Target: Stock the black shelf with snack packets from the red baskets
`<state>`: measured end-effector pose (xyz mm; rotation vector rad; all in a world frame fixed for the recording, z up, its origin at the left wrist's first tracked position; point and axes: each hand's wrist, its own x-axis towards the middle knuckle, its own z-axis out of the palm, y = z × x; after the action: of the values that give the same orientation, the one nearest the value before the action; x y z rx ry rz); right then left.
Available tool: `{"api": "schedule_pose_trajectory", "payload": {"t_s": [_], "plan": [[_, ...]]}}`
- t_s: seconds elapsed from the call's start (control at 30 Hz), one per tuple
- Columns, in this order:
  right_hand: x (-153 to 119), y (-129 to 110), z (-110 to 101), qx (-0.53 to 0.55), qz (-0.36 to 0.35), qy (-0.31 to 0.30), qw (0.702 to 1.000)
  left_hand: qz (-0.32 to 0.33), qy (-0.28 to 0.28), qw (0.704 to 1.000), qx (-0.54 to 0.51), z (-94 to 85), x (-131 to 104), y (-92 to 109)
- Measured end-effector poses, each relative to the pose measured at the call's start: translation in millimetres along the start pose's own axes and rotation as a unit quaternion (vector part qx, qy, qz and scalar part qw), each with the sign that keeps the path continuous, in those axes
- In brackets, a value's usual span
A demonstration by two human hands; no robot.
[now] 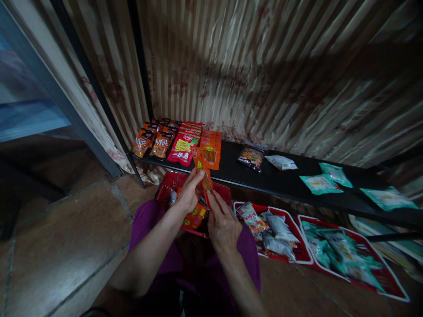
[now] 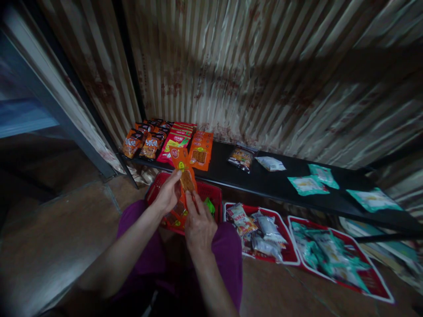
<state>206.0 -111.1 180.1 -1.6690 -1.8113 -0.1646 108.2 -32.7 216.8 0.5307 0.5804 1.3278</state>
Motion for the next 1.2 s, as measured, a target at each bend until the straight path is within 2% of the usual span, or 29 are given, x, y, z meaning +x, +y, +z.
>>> {"api": "schedule_pose_trajectory", "payload": {"t_s": [0.13, 0.23, 0.4, 0.5, 0.63, 0.7, 0.73, 0.8, 0.83, 0.87, 0.93, 1.03, 1.2], "plan": [[-6, -6, 4, -0.041, -0.029, -0.034, 0.998, 0.009, 0.05, 0.999, -0.017, -7.7, 4, -5], [-11, -9, 9, -0.049, -0.045, -0.035, 0.997, -0.003, 0.101, 0.994, -0.029, -15.2, 9, -9], [-16, -8, 18, -0.049, -0.062, -0.045, 0.996, 0.022, 0.171, 0.985, 0.012, -24.2, 13, -14], [-16, -3, 16, -0.015, -0.075, -0.09, 0.993, 0.014, 0.168, 0.986, 0.012, -27.0, 14, -14], [-6, 12, 2, 0.132, -0.112, -0.185, 0.967, -0.013, 0.157, 0.987, 0.013, -34.0, 13, -10], [5, 23, -6, 0.209, -0.066, -0.179, 0.959, -0.036, 0.145, 0.989, 0.015, -38.0, 11, -7], [12, 29, -8, 0.237, -0.015, -0.143, 0.961, -0.045, 0.137, 0.989, 0.014, -39.3, 9, -6], [28, 41, -10, 0.281, 0.114, -0.03, 0.952, -0.066, 0.12, 0.991, 0.01, -40.3, 5, -6], [35, 46, -10, 0.304, 0.18, 0.02, 0.935, -0.079, 0.11, 0.991, 0.01, -40.0, 3, -6], [42, 51, -8, 0.336, 0.233, 0.044, 0.912, -0.094, 0.101, 0.99, 0.011, -39.2, 0, -6], [53, 57, -4, 0.412, 0.307, 0.04, 0.857, -0.121, 0.086, 0.989, 0.019, -37.2, -4, -7], [60, 57, 1, 0.514, 0.342, -0.004, 0.787, -0.133, 0.074, 0.988, 0.027, -35.4, -8, -9], [60, 47, 4, 0.633, 0.373, -0.015, 0.678, -0.174, 0.046, 0.983, 0.029, -36.6, -11, -12]]}}
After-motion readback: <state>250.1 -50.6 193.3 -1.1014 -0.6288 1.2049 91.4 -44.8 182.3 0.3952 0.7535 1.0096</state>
